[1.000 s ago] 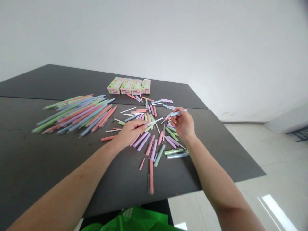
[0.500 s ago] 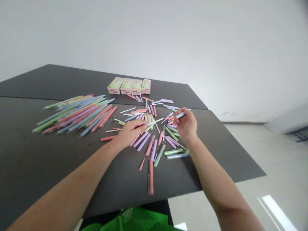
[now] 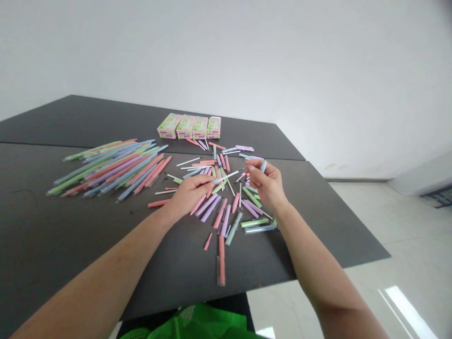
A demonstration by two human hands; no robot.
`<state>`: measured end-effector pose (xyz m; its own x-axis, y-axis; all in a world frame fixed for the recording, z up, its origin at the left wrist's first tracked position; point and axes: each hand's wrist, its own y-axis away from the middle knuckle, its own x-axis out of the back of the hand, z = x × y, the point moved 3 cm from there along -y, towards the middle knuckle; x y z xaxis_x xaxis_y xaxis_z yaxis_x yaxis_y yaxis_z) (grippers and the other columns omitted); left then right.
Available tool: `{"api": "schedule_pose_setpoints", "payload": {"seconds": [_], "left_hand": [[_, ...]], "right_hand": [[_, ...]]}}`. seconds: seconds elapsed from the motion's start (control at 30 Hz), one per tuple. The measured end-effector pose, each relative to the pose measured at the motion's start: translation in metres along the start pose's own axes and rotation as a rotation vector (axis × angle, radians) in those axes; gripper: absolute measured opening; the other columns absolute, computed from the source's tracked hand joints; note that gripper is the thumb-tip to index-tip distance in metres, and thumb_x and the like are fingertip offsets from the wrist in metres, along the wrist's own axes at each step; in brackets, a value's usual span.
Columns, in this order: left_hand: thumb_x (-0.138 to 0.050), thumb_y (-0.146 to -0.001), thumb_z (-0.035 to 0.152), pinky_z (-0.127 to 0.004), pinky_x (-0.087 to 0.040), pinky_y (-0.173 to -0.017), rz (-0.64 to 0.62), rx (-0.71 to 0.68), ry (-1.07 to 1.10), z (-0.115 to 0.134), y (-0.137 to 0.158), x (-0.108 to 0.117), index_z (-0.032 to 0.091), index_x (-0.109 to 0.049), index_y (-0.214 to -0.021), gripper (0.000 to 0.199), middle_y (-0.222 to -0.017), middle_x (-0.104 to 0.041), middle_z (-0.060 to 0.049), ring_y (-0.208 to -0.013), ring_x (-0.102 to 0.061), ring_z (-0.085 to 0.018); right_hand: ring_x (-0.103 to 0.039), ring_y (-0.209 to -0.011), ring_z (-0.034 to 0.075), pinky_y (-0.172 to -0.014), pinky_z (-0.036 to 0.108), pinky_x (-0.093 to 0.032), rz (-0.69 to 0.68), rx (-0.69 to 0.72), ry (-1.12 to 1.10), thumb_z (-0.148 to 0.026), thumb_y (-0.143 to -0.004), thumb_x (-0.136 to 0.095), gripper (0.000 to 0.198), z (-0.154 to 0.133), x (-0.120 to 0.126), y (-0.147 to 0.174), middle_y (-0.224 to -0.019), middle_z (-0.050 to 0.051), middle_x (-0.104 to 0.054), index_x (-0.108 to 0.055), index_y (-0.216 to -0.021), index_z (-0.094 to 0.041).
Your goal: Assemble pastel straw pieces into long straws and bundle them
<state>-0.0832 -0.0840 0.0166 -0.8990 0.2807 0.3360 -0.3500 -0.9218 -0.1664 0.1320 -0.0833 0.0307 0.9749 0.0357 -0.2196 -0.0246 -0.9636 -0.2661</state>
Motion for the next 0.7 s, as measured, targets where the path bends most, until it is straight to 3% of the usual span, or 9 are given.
{"api": "schedule_pose_setpoints", "payload": {"seconds": [0.3,0.47,0.57,0.7], "left_hand": [[-0.058,-0.080,0.033,-0.029,-0.044,-0.079,-0.023,-0.011,0.017,0.001,0.000,-0.002,0.014,-0.073,-0.087,0.026,-0.084,-0.069,-0.005,-0.083,-0.059,-0.019],[-0.057,-0.080,0.033,-0.029,-0.044,-0.079,-0.015,-0.011,0.001,0.002,0.000,-0.002,0.014,-0.073,-0.084,0.025,-0.080,-0.067,-0.004,-0.081,-0.059,-0.019],[-0.057,-0.079,0.032,-0.030,-0.044,-0.079,-0.016,-0.017,-0.009,0.003,0.000,-0.001,0.015,-0.073,-0.080,0.024,-0.077,-0.066,-0.003,-0.079,-0.058,-0.019],[-0.057,-0.079,0.033,-0.030,-0.045,-0.080,-0.008,-0.017,-0.007,0.004,0.000,-0.001,0.015,-0.073,-0.083,0.025,-0.080,-0.067,-0.004,-0.081,-0.059,-0.019]], "right_hand": [[-0.032,-0.039,0.003,-0.037,0.021,-0.021,0.014,-0.021,0.099,-0.033,-0.075,-0.073,0.019,0.007,0.000,0.000,-0.067,0.000,-0.065,-0.070,-0.086,-0.018],[-0.030,-0.041,0.003,-0.038,0.020,-0.023,-0.002,-0.016,-0.051,-0.027,-0.076,-0.066,0.015,0.000,0.000,-0.001,-0.066,-0.002,-0.057,-0.069,-0.088,-0.018],[-0.035,-0.045,0.005,-0.041,0.020,-0.031,0.060,0.028,-0.205,-0.025,-0.076,-0.060,0.009,-0.005,0.004,-0.005,-0.065,-0.002,-0.051,-0.063,-0.074,-0.017],[-0.046,-0.055,0.009,-0.051,0.023,-0.043,0.178,0.033,-0.251,-0.033,-0.080,-0.057,0.022,-0.006,0.009,-0.010,-0.063,-0.002,-0.046,-0.054,-0.064,-0.018]]}}
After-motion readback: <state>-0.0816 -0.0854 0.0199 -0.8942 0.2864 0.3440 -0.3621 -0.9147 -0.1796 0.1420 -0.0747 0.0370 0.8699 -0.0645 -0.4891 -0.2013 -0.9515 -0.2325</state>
